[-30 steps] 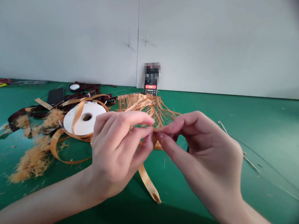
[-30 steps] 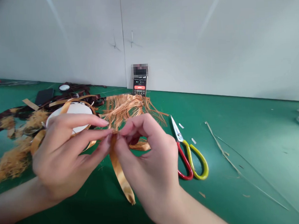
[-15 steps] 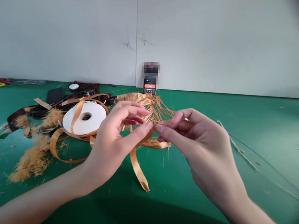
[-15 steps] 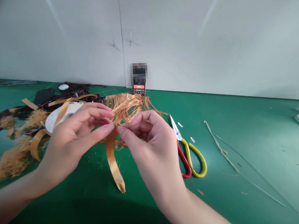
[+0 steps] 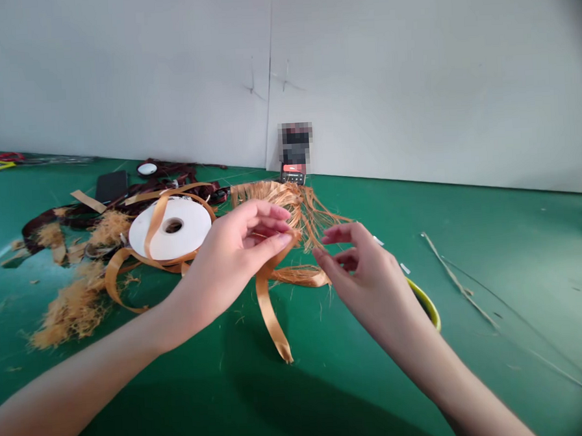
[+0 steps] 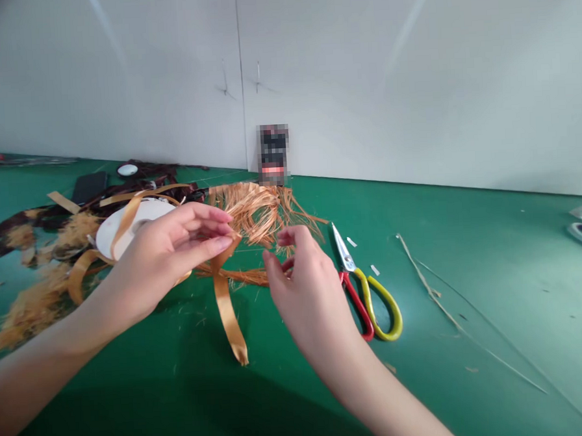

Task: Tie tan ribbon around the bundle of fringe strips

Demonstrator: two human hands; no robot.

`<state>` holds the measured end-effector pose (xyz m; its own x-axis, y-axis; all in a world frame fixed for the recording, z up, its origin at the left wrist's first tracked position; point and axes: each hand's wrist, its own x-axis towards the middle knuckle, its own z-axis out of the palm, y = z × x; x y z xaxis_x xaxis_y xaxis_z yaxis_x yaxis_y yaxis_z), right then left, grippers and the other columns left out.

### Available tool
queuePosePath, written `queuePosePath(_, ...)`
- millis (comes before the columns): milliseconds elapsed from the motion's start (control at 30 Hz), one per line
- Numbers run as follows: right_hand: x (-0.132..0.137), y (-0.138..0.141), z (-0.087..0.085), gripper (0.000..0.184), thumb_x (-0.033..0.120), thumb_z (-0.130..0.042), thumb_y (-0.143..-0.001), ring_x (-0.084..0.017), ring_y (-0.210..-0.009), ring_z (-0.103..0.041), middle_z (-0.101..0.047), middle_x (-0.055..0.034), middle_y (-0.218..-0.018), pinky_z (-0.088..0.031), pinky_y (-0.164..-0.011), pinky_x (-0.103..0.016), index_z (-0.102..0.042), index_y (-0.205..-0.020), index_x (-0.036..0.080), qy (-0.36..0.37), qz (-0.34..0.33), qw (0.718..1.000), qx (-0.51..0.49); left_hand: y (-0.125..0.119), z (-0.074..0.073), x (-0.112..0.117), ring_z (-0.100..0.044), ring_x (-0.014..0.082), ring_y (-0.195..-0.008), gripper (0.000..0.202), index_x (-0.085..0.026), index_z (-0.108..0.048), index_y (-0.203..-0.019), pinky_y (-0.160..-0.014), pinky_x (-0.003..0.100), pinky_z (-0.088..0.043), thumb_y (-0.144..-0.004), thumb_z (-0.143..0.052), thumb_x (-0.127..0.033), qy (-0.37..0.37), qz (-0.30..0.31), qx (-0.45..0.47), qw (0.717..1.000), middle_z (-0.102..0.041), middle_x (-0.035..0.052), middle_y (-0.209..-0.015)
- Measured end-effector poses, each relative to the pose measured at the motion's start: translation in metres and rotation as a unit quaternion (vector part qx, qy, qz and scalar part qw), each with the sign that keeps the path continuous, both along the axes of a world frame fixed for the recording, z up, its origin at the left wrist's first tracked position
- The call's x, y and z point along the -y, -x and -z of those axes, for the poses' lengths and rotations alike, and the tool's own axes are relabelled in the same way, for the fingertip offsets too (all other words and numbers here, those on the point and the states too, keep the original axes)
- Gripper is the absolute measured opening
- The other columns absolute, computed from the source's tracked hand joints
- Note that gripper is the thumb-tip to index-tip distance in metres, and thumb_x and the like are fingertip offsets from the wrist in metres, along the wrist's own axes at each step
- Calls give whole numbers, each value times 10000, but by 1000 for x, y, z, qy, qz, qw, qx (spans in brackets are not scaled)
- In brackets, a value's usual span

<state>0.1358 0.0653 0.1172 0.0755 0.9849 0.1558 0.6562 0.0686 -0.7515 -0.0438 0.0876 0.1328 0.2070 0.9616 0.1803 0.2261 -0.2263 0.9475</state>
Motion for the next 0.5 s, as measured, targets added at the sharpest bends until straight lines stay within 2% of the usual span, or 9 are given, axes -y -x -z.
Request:
queuePosePath(133,8,-29,23,342,407,-588,-835,-130,-552,-564,-618,-44,-828,-470,-523,-286,-529,-1080,176,15,49,999,8,3,-1,-1,-665,171,-929,153,-187,-626,-980,-794,284,-566,-847,-647,-260,16,9,-7,1000,-689,44,-957)
queuePosePath(167,10,-39,30,362,430,-577,-838,-134,-575,-575,-608,-55,-868,-480,-530,-288,-525,-1094,179,-1,67,998,15,4,-1,-1,-663,167,-924,154,-189,-626,-980,-792,280,-562,-847,-646,-263,16,12,-9,1000,-687,42,-953)
queuePosePath(233,17,-61,45,362,456,-552,-845,-176,-732,-626,-584,-112,-1035,-518,-633,-326,-540,-1086,186,-22,120,989,87,5,-2,-1,-657,158,-904,159,-194,-623,-980,-786,274,-553,-845,-648,-273,19,21,-12,1000,-681,36,-948)
queuePosePath(267,21,-72,53,367,471,-515,-856,-211,-826,-633,-568,-133,-1107,-523,-706,-363,-543,-1095,195,-3,135,980,148,6,-3,0,-654,153,-882,149,-194,-616,-963,-774,272,-547,-845,-646,-278,23,26,-14,999,-675,31,-932)
queuePosePath(367,32,-98,73,435,476,-519,-790,-380,-1061,-561,-574,-213,-1125,-447,-875,-540,-567,-1061,138,42,155,968,195,8,-5,0,-635,146,-823,108,-197,-533,-849,-730,285,-524,-854,-613,-269,35,27,-23,999,-645,19,-900)
queuePosePath(433,38,-110,82,447,495,-525,-745,-403,-1008,-586,-606,-228,-1061,-446,-856,-555,-580,-997,130,79,152,965,200,9,-7,0,-623,147,-814,189,-208,-420,-750,-709,293,-509,-852,-577,-232,44,24,-29,998,-635,21,-900)
queuePosePath(500,41,-118,87,421,504,-521,-720,-365,-901,-632,-630,-213,-1037,-480,-787,-511,-571,-956,159,106,150,963,196,11,-9,-1,-623,156,-843,243,-220,-340,-702,-711,301,-505,-849,-533,-196,53,34,-30,998,-651,34,-915)
